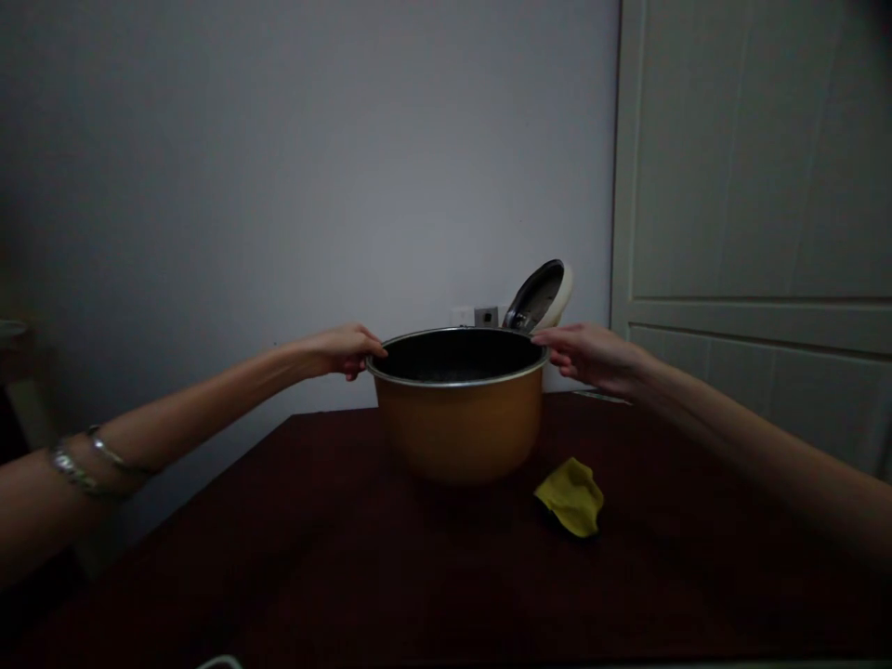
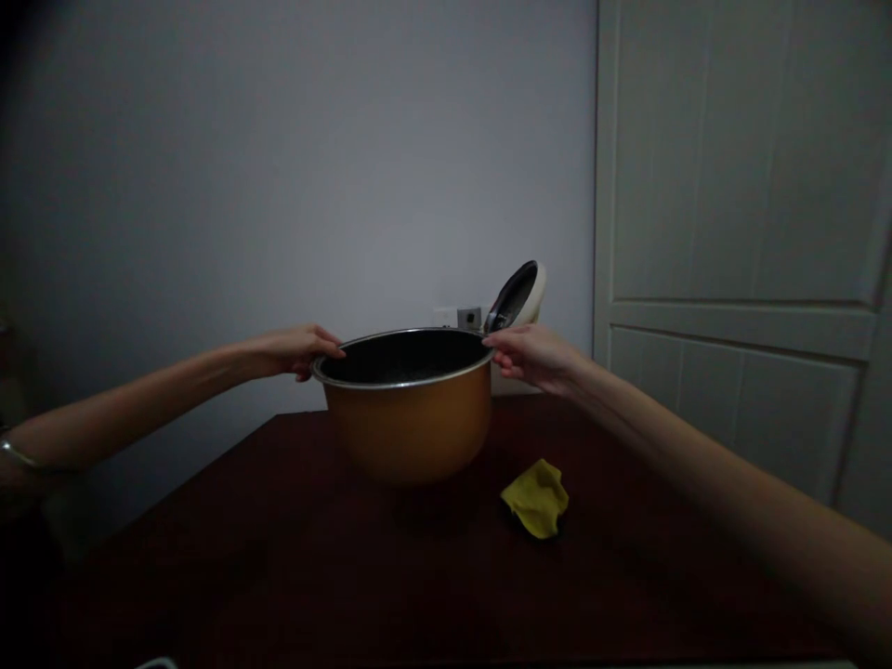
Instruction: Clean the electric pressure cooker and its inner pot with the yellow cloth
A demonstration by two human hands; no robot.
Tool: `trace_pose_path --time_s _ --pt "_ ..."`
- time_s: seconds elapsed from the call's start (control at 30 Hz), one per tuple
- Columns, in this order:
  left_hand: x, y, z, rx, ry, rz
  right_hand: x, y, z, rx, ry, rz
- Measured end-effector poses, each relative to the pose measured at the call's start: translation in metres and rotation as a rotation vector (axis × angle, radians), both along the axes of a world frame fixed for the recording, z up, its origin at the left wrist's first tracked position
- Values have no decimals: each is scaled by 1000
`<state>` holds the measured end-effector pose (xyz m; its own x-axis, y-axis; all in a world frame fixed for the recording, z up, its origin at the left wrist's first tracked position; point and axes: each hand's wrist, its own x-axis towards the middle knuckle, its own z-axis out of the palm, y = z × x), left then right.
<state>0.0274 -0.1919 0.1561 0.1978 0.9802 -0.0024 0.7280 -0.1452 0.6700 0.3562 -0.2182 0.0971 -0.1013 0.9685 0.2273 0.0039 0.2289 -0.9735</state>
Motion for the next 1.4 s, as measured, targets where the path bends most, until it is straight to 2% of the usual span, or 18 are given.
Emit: trace_pose_path --time_s 0.13,0.23,0.33,0.43,0.53,0.67,0.97,1.17,1.4 --pt "4 31 46 142 -77 113 -4 36 51 48 50 -65" --pt "13 59 72 231 -145 202 -6 69 81 67 31 -105" --pt "21 87 88 275 -209 272 -9 101 101 83 -31 -135" --pt "21 114 92 298 -239 286 -14 131 112 89 -64 -153" --pt "18 140 91 309 -235 290 -18 156 116 87 -101 -163" --pt "15 172 82 316 -175 305 -22 184 113 79 -155 -172" --pt "20 222 52 308 72 270 -23 240 82 47 -305 -208" --pt "26 246 38 290 100 254 -20 257 67 29 -413 -243" --pt "31 264 27 253 107 220 -16 267 58 32 -518 -273"
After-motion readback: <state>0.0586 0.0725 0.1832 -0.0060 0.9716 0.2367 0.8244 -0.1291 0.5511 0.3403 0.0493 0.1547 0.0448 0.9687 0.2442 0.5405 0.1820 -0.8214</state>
